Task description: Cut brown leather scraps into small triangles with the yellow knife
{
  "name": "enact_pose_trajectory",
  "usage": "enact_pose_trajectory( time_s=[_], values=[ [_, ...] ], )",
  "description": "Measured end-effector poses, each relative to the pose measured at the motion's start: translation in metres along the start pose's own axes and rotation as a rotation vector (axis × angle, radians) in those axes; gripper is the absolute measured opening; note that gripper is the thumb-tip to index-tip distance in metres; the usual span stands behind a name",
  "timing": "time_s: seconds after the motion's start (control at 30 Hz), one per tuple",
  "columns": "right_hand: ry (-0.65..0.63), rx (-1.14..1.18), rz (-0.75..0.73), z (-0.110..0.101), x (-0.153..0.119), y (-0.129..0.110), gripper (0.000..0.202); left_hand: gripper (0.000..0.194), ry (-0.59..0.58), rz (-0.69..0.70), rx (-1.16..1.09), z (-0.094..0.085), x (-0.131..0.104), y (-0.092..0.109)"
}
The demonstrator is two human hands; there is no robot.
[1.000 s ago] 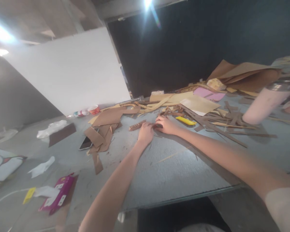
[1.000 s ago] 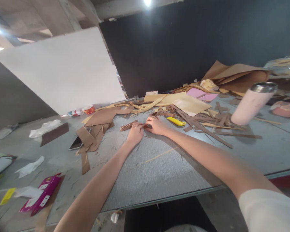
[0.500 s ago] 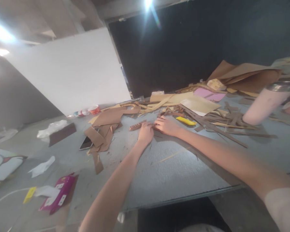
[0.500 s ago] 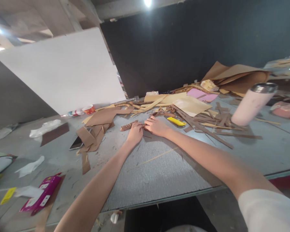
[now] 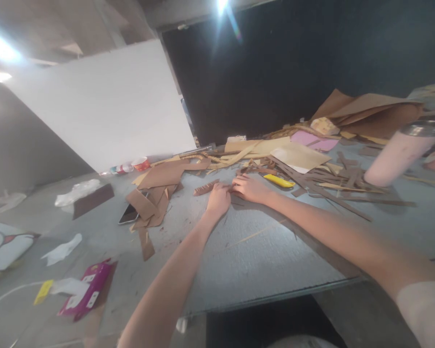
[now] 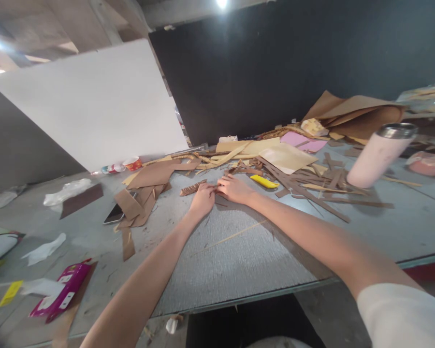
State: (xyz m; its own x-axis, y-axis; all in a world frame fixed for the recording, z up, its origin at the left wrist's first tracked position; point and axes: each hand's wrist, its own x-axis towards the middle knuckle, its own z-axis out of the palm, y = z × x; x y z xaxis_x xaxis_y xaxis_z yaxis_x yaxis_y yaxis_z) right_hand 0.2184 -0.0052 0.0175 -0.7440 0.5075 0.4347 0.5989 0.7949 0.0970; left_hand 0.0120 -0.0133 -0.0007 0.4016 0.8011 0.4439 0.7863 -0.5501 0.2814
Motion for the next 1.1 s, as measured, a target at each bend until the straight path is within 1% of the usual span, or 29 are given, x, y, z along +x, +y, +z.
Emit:
enact_pose_trajectory(
  time_s=[0.23,0.47,0.6,0.7,0.9,1.1],
  values=[
    [-0.010,-0.028,-0.034,-0.004,0.001,-0.004,0.036,0.041,-0.014,-0.009,0.010,-0.002,0.000,0.001],
    [0.009,-0.026,-0.035,-0.001,0.002,-0.005,0.033,0.042,-0.026,-0.031,0.039,-0.002,-0.001,0.003],
    [0.041,0.004,0.012,0.001,0.001,-0.005,0.028,0.042,-0.039,-0.024,0.057,-0.002,-0.001,0.003],
    [0.055,0.040,0.084,0.004,0.001,-0.003,0.025,0.041,-0.052,-0.013,0.065,-0.002,-0.002,0.004],
    [0.022,0.167,0.250,0.011,0.000,0.001,0.021,0.043,-0.064,-0.003,0.064,-0.003,-0.003,0.005],
    [0.051,0.278,0.250,0.014,0.000,0.003,0.023,0.044,-0.059,-0.008,0.064,-0.002,-0.003,0.004]
  ],
)
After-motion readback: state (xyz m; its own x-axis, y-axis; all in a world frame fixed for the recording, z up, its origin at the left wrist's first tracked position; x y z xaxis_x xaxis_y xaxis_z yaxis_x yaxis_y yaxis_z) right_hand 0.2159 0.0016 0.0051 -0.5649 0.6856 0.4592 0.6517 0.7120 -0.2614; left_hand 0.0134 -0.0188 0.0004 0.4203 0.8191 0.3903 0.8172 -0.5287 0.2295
